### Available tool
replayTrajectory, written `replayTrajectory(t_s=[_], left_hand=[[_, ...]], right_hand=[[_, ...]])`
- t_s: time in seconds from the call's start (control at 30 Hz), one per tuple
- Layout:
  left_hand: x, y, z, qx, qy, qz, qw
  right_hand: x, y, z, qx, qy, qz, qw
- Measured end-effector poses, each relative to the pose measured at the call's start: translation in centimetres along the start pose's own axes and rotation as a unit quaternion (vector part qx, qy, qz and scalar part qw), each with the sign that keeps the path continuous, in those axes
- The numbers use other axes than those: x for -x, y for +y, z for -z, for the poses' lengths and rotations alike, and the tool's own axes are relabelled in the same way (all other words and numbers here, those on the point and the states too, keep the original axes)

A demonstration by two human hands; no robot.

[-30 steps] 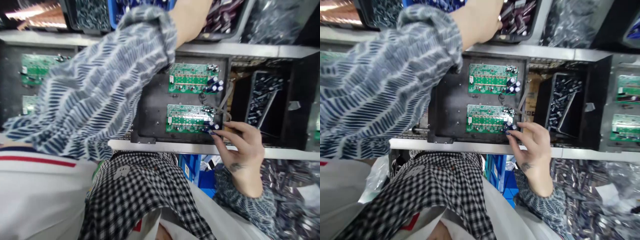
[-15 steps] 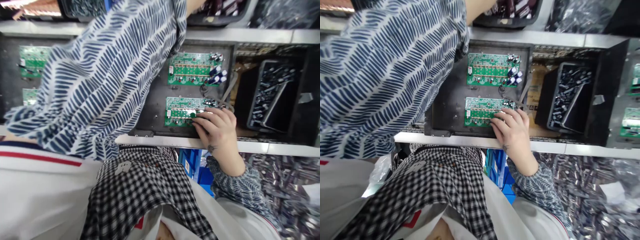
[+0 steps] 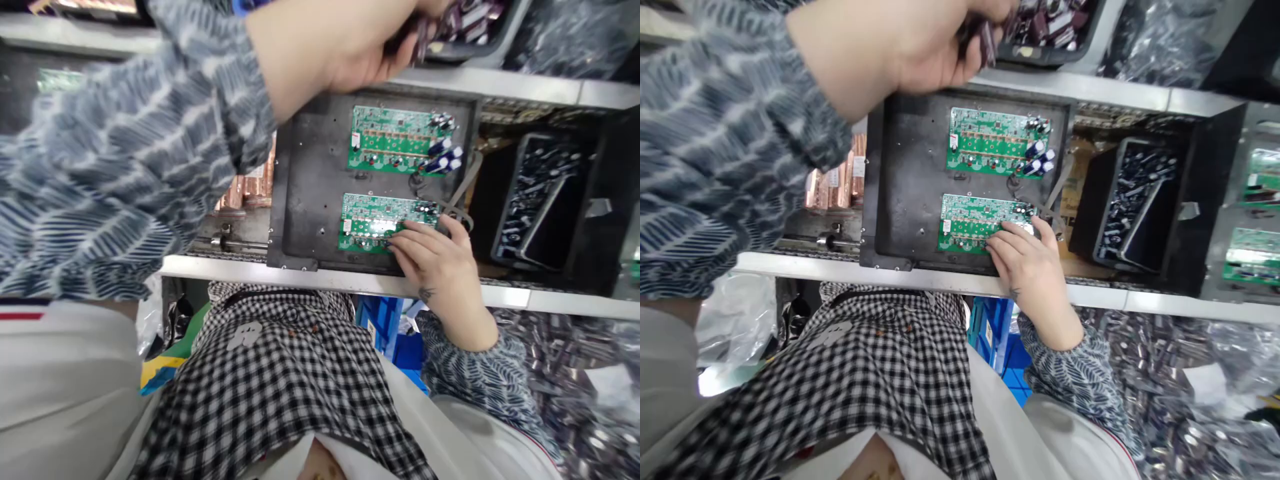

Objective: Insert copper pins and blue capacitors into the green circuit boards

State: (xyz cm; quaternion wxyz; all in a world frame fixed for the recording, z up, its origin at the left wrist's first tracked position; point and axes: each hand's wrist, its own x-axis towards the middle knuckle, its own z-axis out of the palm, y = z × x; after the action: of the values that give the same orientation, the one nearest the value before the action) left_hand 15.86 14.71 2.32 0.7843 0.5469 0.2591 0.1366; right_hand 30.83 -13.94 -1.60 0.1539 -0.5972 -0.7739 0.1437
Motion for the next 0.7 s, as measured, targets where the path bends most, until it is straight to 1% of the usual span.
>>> replayTrajectory(t_s=[0.03, 0.07, 0.13, 0.2, 0.23, 0.3, 0.33, 0.37, 0.43, 0.47, 0.53, 0.6, 0.67, 0.7], left_hand=[[1.8, -0.3, -0.9, 0.056, 0.053, 0.042, 0.996], [4.0, -0.6, -1.8, 0.107, 0.083, 0.068, 0.988], [8.8, -1.6, -3.5, 0.173, 0.092, 0.110, 0.974], [13.0, -2.9, -5.1, 0.186, 0.089, 0.143, 0.968], [14.7, -3.5, -5.8, 0.187, 0.090, 0.160, 0.965], [17.2, -4.7, -7.2, 0.216, 0.107, 0.198, 0.950], [18.1, -5.2, -7.9, 0.252, 0.121, 0.219, 0.935], [18.8, -5.6, -8.5, 0.301, 0.138, 0.242, 0.912], [19.6, -6.2, -9.7, 0.408, 0.157, 0.276, 0.856], [19.9, -6.5, -10.1, 0.457, 0.156, 0.285, 0.828], [20.1, -7.1, -10.8, 0.537, 0.128, 0.298, 0.779], [20.0, -7.7, -11.1, 0.590, 0.090, 0.307, 0.741], [19.8, -8.3, -11.3, 0.615, 0.060, 0.317, 0.719], [19.7, -8.6, -11.3, 0.619, 0.051, 0.316, 0.717]], right_hand=[[0.0, 0.0, 0.0, 0.003, -0.003, 0.000, 1.000], [-0.1, 0.0, 0.0, 0.005, -0.005, 0.000, 1.000], [-0.1, 0.0, 0.1, 0.008, -0.004, 0.003, 1.000], [-0.1, -0.1, 0.1, 0.010, 0.000, 0.011, 1.000], [-0.1, -0.1, 0.1, 0.011, 0.002, 0.013, 1.000], [-0.1, -0.2, 0.2, 0.014, 0.000, 0.012, 1.000], [-0.1, -0.2, 0.2, 0.017, -0.003, 0.009, 1.000], [-0.1, -0.2, 0.3, 0.020, -0.007, 0.007, 1.000], [-0.2, -0.2, 0.4, 0.028, -0.013, 0.005, 1.000], [-0.2, -0.2, 0.4, 0.031, -0.015, 0.006, 0.999], [-0.2, -0.3, 0.5, 0.037, -0.013, 0.009, 0.999], [-0.2, -0.4, 0.5, 0.045, -0.012, 0.017, 0.999], [-0.2, -0.4, 0.6, 0.057, -0.012, 0.032, 0.998], [-0.2, -0.4, 0.6, 0.065, -0.012, 0.042, 0.997]])
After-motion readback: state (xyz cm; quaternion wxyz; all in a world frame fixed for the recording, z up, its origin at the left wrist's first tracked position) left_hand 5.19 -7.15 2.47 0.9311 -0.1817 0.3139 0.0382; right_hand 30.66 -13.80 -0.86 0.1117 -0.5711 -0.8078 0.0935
